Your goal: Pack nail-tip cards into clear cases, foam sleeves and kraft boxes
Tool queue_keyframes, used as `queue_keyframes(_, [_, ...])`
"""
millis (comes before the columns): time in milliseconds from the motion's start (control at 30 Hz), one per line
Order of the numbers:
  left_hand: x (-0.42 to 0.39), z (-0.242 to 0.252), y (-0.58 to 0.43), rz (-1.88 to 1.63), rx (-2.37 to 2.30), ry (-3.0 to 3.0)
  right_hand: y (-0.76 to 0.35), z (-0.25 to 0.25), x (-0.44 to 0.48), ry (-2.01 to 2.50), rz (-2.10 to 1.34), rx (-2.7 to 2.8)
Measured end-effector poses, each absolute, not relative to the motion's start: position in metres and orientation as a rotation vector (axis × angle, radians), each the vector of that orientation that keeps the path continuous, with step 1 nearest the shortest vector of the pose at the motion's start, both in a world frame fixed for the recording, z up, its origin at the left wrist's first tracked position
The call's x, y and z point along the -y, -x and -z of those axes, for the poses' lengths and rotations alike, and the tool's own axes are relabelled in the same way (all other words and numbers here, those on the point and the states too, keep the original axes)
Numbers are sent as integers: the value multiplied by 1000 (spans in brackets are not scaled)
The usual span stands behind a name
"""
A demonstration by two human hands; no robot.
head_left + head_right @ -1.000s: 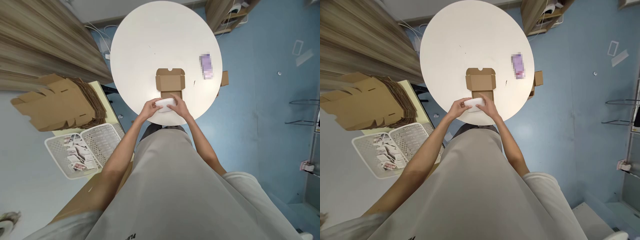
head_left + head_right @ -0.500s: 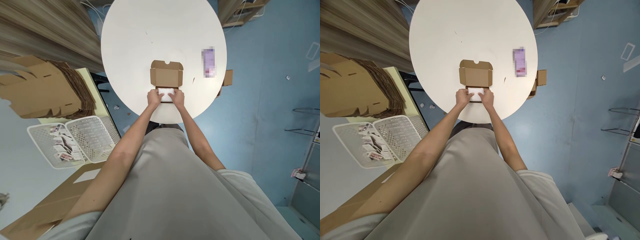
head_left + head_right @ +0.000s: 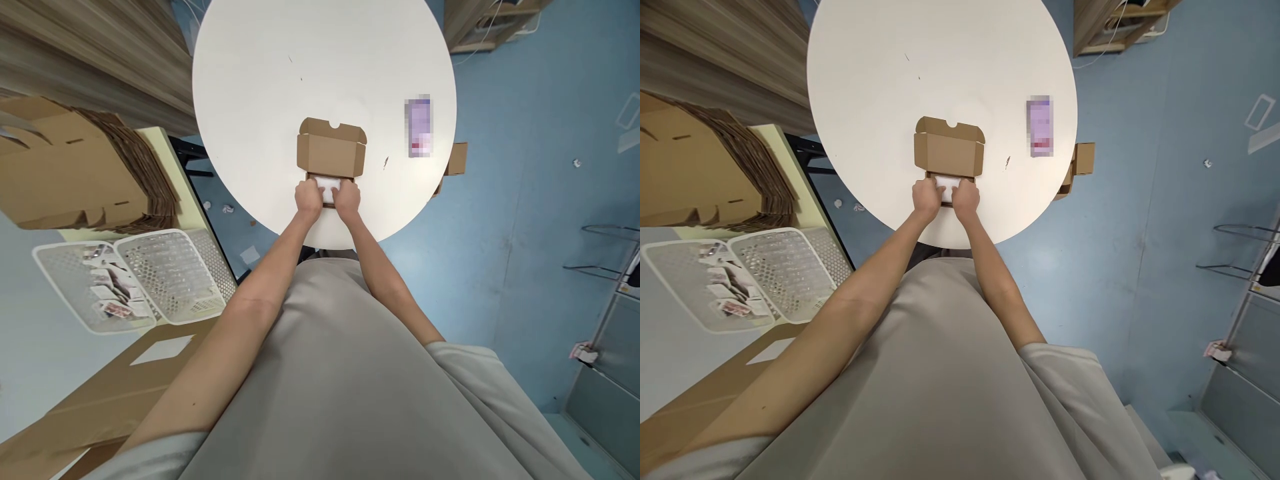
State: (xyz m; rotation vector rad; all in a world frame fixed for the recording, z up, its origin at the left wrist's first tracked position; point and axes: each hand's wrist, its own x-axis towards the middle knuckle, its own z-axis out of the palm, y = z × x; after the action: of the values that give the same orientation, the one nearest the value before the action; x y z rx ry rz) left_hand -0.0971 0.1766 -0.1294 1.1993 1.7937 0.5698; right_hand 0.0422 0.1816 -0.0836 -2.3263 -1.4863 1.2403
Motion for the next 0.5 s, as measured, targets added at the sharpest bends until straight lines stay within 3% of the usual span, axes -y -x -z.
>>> queue_keyframes(267, [-187,119,90,-371,-1804,-1258,-39,77,-190,2333,-1240,1606])
queue_keyframes(500, [-224,111,150,-715,-1811,-1268,-115,66,-211,2106,-1018,1516])
